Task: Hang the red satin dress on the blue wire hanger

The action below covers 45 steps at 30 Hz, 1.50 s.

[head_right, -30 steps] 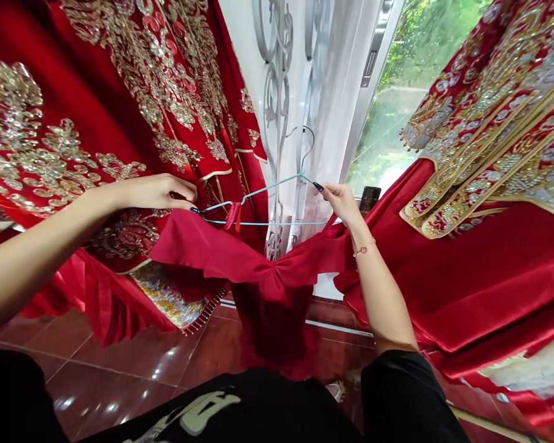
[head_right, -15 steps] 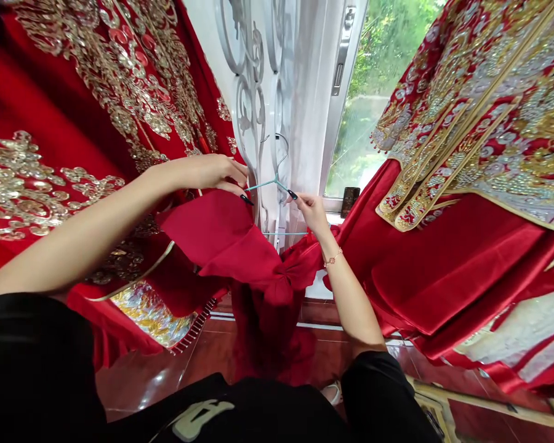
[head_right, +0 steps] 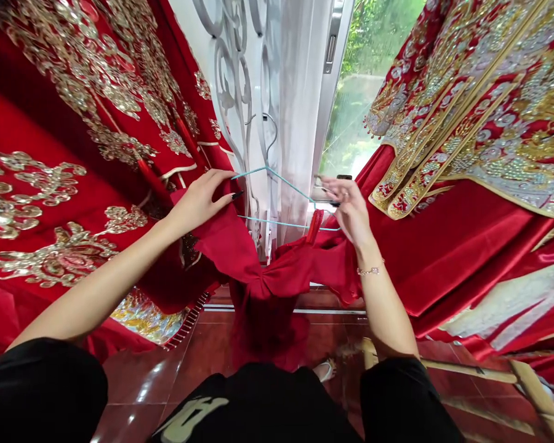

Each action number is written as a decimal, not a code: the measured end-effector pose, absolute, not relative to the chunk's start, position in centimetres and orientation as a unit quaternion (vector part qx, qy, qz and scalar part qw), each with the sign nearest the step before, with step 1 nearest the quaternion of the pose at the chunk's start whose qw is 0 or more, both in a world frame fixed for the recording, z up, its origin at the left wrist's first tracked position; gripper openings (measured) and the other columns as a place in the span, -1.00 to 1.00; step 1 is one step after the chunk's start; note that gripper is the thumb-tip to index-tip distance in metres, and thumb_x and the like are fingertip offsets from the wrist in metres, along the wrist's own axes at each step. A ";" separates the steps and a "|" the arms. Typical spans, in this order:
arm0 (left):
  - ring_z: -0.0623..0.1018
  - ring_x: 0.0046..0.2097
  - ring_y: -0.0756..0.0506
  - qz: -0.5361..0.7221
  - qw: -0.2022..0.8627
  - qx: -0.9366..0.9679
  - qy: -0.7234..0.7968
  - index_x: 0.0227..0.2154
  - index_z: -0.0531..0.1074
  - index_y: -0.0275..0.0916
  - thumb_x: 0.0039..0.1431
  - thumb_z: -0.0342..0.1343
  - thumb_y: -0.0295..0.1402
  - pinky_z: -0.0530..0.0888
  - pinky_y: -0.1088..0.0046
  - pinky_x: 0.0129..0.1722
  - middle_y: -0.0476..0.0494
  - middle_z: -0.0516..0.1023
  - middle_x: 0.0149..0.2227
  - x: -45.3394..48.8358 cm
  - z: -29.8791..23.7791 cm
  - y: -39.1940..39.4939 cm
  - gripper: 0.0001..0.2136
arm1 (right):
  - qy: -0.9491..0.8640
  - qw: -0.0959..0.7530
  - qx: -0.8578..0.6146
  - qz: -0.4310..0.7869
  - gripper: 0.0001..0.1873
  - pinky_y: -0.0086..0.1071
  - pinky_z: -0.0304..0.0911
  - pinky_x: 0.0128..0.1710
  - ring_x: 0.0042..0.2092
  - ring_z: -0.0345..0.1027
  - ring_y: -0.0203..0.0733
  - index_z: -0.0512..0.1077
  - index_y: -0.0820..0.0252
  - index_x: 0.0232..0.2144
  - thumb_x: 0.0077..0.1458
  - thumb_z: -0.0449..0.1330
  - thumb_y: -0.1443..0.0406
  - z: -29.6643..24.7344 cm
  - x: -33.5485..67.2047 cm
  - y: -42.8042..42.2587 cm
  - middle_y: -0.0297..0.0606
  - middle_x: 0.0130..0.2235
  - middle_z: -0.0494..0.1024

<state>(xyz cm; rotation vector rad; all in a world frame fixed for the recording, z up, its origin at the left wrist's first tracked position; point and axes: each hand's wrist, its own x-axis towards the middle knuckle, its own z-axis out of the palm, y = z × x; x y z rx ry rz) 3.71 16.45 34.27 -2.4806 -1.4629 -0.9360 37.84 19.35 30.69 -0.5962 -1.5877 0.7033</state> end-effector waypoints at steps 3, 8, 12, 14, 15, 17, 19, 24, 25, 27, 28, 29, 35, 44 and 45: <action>0.40 0.19 -0.25 -0.311 0.053 -0.809 -0.496 0.19 0.26 -0.15 0.31 -0.01 -0.33 0.29 0.03 0.23 -0.25 0.40 0.15 4.4 34.1 16.7 -0.60 | -0.720 0.554 -0.303 0.287 -0.92 -0.24 0.40 -0.23 -0.31 0.46 -0.17 0.44 0.08 -0.45 -0.07 0.15 0.31 30.2 41.6 18.1 -0.25 -0.32 0.59; 0.35 0.21 -0.25 -0.330 0.062 -0.790 -0.513 0.22 0.26 -0.05 0.28 -0.06 -0.43 0.03 -0.05 0.33 -0.20 0.39 0.18 5.7 33.7 17.0 -0.55 | -0.834 0.200 -0.407 0.314 -0.68 -0.30 0.33 -0.41 -0.44 0.34 -0.27 0.55 0.16 -0.22 -0.09 0.16 0.35 28.8 44.1 16.7 -0.18 -0.16 0.60; 0.39 0.16 -0.23 -0.342 0.065 -0.785 -0.512 0.18 0.32 -0.08 0.21 -0.15 -0.56 0.06 0.01 0.30 -0.19 0.46 0.11 6.3 33.5 18.0 -0.49 | -0.852 0.174 -0.435 0.233 -0.65 -0.26 0.36 -0.33 -0.33 0.38 -0.19 0.55 0.18 -0.17 0.00 0.24 0.14 28.9 44.6 18.2 -0.09 -0.12 0.52; 0.41 0.13 -0.23 -0.339 0.064 -0.790 -0.507 0.16 0.35 -0.12 0.18 -0.18 -0.60 0.12 0.05 0.25 -0.20 0.49 0.07 6.2 33.5 18.5 -0.47 | -0.860 0.166 -0.436 0.208 -0.66 -0.24 0.35 -0.28 -0.31 0.39 -0.16 0.57 0.20 -0.33 0.05 0.22 0.04 29.1 45.1 19.2 -0.10 -0.20 0.50; 0.42 0.11 -0.23 -0.340 0.064 -0.790 -0.505 0.16 0.36 -0.13 0.17 -0.19 -0.61 0.14 0.06 0.23 -0.21 0.49 0.06 6.2 33.5 18.7 -0.46 | -0.862 0.156 -0.434 0.210 -0.63 -0.23 0.35 -0.27 -0.32 0.39 -0.15 0.56 0.19 -0.41 0.06 0.21 0.01 29.3 45.4 19.6 -0.11 -0.23 0.49; 0.43 0.09 -0.22 -0.347 0.065 -0.789 -0.502 0.15 0.37 -0.14 0.17 -0.19 -0.62 0.17 0.09 0.20 -0.21 0.50 0.04 6.0 33.4 19.0 -0.46 | -0.855 0.121 -0.438 0.251 -0.56 -0.24 0.33 -0.29 -0.36 0.40 -0.15 0.54 0.19 -0.46 0.07 0.19 -0.06 29.6 45.9 20.0 -0.15 -0.31 0.50; 0.44 0.07 -0.21 -0.357 0.067 -0.787 -0.498 0.15 0.38 -0.13 0.18 -0.19 -0.62 0.18 0.10 0.20 -0.20 0.50 0.02 5.9 33.3 19.2 -0.47 | -0.835 0.086 -0.447 0.307 -0.52 -0.26 0.31 -0.37 -0.45 0.38 -0.18 0.51 0.19 -0.44 0.06 0.19 -0.11 30.4 46.3 20.1 -0.21 -0.40 0.51; 0.43 0.04 -0.18 -0.371 0.065 -0.796 -0.473 0.16 0.37 -0.16 0.20 -0.20 -0.61 0.30 0.19 0.12 -0.22 0.45 0.01 5.7 32.7 20.1 -0.48 | -0.860 0.161 -0.418 0.243 -0.54 -0.35 0.13 -0.46 -0.54 0.21 -0.29 0.42 0.17 -0.55 0.10 0.17 -0.07 35.8 44.9 20.3 -0.36 -0.60 0.37; 0.43 0.03 -0.18 -0.373 0.062 -0.801 -0.464 0.16 0.37 -0.17 0.19 -0.20 -0.61 0.34 0.21 0.09 -0.22 0.44 0.00 5.7 32.6 20.2 -0.47 | -0.874 0.170 -0.399 0.220 -0.56 -0.36 0.11 -0.46 -0.52 0.20 -0.29 0.41 0.16 -0.58 0.09 0.18 -0.05 36.9 44.1 20.5 -0.35 -0.59 0.37; 0.43 0.01 -0.18 -0.376 0.057 -0.807 -0.452 0.17 0.36 -0.20 0.17 -0.19 -0.61 0.37 0.24 0.06 -0.23 0.44 -0.01 5.5 32.4 20.5 -0.46 | -0.895 0.157 -0.370 0.196 -0.58 -0.36 0.08 -0.44 -0.49 0.19 -0.29 0.39 0.16 -0.63 0.07 0.19 -0.01 38.6 42.8 21.2 -0.34 -0.58 0.37; 0.43 0.01 -0.18 -0.376 0.056 -0.808 -0.451 0.18 0.35 -0.20 0.15 -0.19 -0.62 0.38 0.24 0.05 -0.24 0.43 -0.01 5.4 32.4 20.6 -0.45 | -0.899 0.150 -0.364 0.192 -0.58 -0.36 0.07 -0.44 -0.49 0.18 -0.28 0.37 0.16 -0.64 0.06 0.19 0.00 38.9 42.3 21.6 -0.34 -0.58 0.37; 0.43 0.01 -0.18 -0.377 0.055 -0.807 -0.451 0.18 0.35 -0.20 0.14 -0.19 -0.63 0.39 0.23 0.05 -0.25 0.43 -0.01 5.3 32.3 20.6 -0.44 | -0.898 0.149 -0.366 0.191 -0.58 -0.36 0.06 -0.44 -0.49 0.18 -0.28 0.37 0.16 -0.65 0.05 0.19 0.00 39.0 42.1 22.0 -0.34 -0.59 0.36; 0.44 0.01 -0.17 -0.376 0.049 -0.809 -0.449 0.19 0.35 -0.23 0.09 -0.20 -0.66 0.40 0.25 0.06 -0.24 0.42 -0.01 5.4 32.4 20.9 -0.40 | -0.849 0.263 -0.429 0.159 -0.46 -0.35 0.04 -0.43 -0.48 0.15 -0.27 0.32 0.16 -0.67 0.02 0.15 -0.13 36.9 43.9 22.9 -0.33 -0.59 0.35; 0.47 0.01 -0.19 -0.357 0.076 -0.818 -0.444 0.21 0.33 -0.26 0.03 -0.19 -0.69 0.42 0.25 0.03 -0.29 0.44 0.00 5.4 32.5 20.7 -0.34 | -0.924 0.219 -0.289 0.120 -0.49 -0.35 -0.06 -0.46 -0.52 -0.05 -0.37 0.30 0.14 -0.64 0.11 0.16 -0.09 40.6 35.9 22.8 -0.43 -0.63 0.17; 0.47 0.02 -0.21 -0.355 0.076 -0.816 -0.449 0.21 0.33 -0.24 0.04 -0.19 -0.69 0.43 0.22 0.03 -0.30 0.44 0.02 5.3 32.6 20.6 -0.35 | -0.929 0.210 -0.279 0.118 -0.50 -0.35 -0.06 -0.46 -0.52 -0.06 -0.37 0.30 0.14 -0.64 0.13 0.17 -0.07 41.0 34.7 22.9 -0.43 -0.63 0.17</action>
